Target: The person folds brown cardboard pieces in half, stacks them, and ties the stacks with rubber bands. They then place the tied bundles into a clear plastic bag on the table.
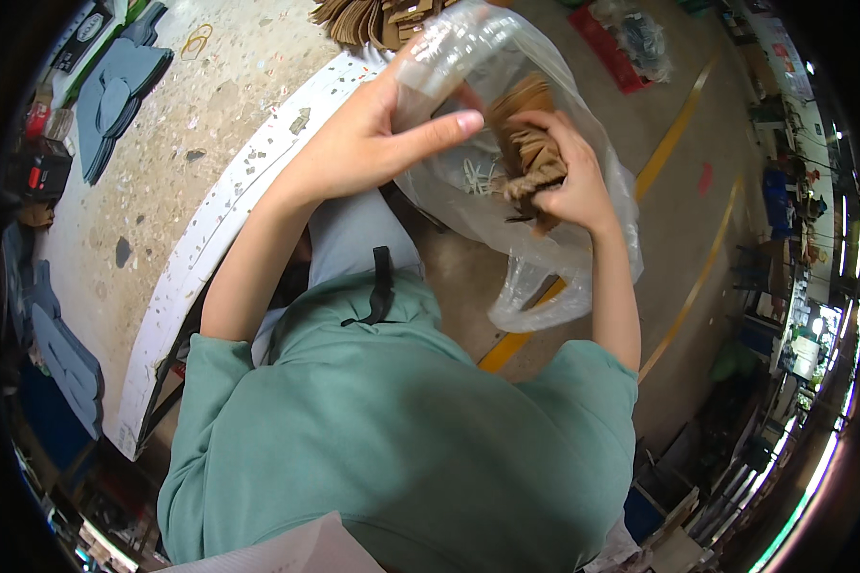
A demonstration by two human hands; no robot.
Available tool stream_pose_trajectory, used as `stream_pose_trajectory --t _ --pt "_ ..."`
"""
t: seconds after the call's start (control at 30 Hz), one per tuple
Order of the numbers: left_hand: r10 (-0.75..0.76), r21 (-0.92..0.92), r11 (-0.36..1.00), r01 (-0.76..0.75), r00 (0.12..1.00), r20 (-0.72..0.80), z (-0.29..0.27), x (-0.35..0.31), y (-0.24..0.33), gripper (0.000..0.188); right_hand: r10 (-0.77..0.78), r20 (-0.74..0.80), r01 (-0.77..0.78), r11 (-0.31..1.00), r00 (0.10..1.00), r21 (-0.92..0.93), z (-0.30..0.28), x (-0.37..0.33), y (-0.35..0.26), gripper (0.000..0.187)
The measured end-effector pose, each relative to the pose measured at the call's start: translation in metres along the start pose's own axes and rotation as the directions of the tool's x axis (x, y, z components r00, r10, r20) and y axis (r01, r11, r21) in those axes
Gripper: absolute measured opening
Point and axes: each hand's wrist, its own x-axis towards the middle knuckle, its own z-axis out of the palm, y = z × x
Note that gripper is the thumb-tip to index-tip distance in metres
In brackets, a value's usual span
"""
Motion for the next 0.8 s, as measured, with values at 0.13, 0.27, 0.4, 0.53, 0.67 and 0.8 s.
stream_pose_trajectory --t 0.13,0.27,0.4,0.53,0.67,0.8 --pt "-0.089 0.032 0.995 0.090 0.995 -0.034 -0.008 0.002 -0.014 0.072 0.179 -0.165 -0.023 0.743 0.970 0.669 -0.020 -0.022 0.010 0.084" --pt "-0.307 -0.073 0.950 0.302 0.950 -0.063 -0.012 -0.006 -0.032 0.074 0.317 -0.304 0.105 0.518 0.898 0.849 -0.050 -0.051 0.035 0.084" --pt "-0.467 -0.082 0.884 0.460 0.869 -0.161 -0.022 -0.007 -0.052 0.071 0.314 -0.451 0.286 0.453 0.835 0.845 -0.082 -0.060 0.048 0.077" --pt "-0.567 -0.243 0.817 0.523 0.804 -0.178 -0.031 -0.022 -0.059 0.067 0.325 -0.594 0.398 0.503 0.736 0.768 -0.117 -0.033 0.026 0.075" --pt "-0.579 -0.258 0.805 0.534 0.802 -0.144 -0.034 -0.037 -0.052 0.066 0.000 -0.708 0.461 0.759 0.706 0.460 -0.144 0.037 -0.030 0.075" --pt "-0.536 -0.262 0.832 0.489 0.831 -0.149 -0.041 -0.043 -0.040 0.065 -0.621 -0.512 0.546 0.778 0.594 -0.311 -0.146 0.142 -0.085 0.074"
